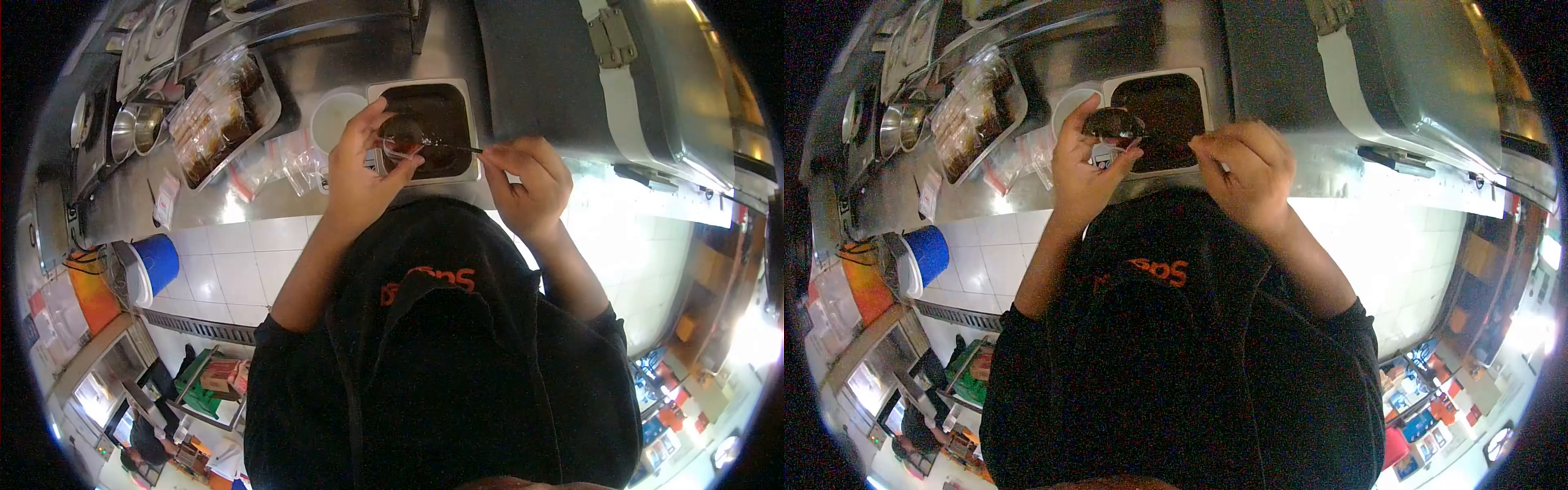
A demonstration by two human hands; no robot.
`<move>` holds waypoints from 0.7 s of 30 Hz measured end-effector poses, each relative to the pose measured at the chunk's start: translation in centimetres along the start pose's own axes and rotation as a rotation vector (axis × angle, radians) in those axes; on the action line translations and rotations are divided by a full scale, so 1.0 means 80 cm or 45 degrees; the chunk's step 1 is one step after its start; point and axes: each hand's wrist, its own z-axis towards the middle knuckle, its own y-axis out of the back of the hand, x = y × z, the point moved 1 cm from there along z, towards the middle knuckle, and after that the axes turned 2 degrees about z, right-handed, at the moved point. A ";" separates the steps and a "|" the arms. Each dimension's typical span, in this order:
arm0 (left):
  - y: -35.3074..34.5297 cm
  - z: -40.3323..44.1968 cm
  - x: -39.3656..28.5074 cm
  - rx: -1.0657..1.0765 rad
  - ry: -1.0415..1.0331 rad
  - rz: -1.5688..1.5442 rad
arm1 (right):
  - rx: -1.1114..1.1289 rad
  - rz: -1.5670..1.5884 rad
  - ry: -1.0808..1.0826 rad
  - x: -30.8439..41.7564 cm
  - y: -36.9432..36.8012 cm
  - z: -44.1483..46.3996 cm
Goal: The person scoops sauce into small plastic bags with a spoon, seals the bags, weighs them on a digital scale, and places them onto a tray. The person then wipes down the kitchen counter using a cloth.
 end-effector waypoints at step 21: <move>0.002 0.002 0.014 -0.019 -0.045 -0.009 | 0.023 0.135 -0.327 -0.004 -0.015 -0.008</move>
